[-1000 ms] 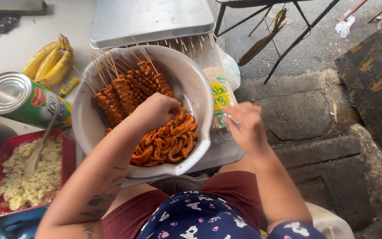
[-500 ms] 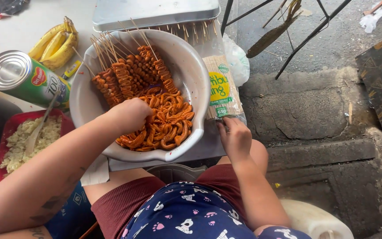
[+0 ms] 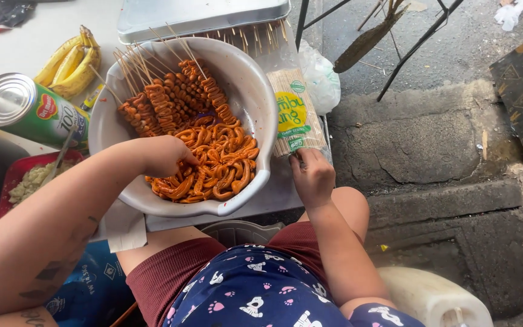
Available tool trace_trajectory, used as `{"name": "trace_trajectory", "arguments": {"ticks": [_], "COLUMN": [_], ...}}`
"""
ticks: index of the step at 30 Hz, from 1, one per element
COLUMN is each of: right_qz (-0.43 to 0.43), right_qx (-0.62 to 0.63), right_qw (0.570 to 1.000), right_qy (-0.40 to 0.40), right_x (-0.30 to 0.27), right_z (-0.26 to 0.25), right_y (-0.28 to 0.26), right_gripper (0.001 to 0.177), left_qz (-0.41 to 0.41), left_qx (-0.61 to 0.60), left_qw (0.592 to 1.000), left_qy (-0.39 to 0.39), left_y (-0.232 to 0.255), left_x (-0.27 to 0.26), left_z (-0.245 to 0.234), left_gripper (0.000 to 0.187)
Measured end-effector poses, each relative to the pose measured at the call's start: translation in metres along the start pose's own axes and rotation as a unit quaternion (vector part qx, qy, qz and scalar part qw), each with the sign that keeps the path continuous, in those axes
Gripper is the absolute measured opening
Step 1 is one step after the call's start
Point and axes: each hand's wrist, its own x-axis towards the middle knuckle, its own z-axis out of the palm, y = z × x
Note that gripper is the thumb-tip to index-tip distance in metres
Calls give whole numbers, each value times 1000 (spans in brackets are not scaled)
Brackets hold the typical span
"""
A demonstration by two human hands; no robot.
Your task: The person is skewering marinated meat strips onto wooden sticks in a repetitive manner for food preparation.
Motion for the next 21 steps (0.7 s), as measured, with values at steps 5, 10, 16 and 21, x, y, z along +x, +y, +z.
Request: {"name": "trace_trajectory", "arguments": {"ticks": [5, 10, 16, 21], "right_qz": [52, 176, 348, 468], "right_qx": [46, 102, 158, 295], "right_qw": [997, 975, 909, 770], "right_qy": [-24, -85, -166, -318], "right_x": [1, -7, -36, -90], "right_z": [-7, -32, -78, -107], "right_y": [-2, -3, -6, 8], "right_gripper": [10, 10, 11, 25], "left_qz": [16, -37, -56, -97], "left_qx": [9, 58, 45, 84], "left_qw": [999, 996, 996, 990], "left_qy": [47, 57, 52, -56], "left_y": [8, -25, -28, -5], "left_x": [-19, -6, -17, -39], "left_z": [0, 16, 17, -3], "left_gripper": [42, 22, 31, 67]}}
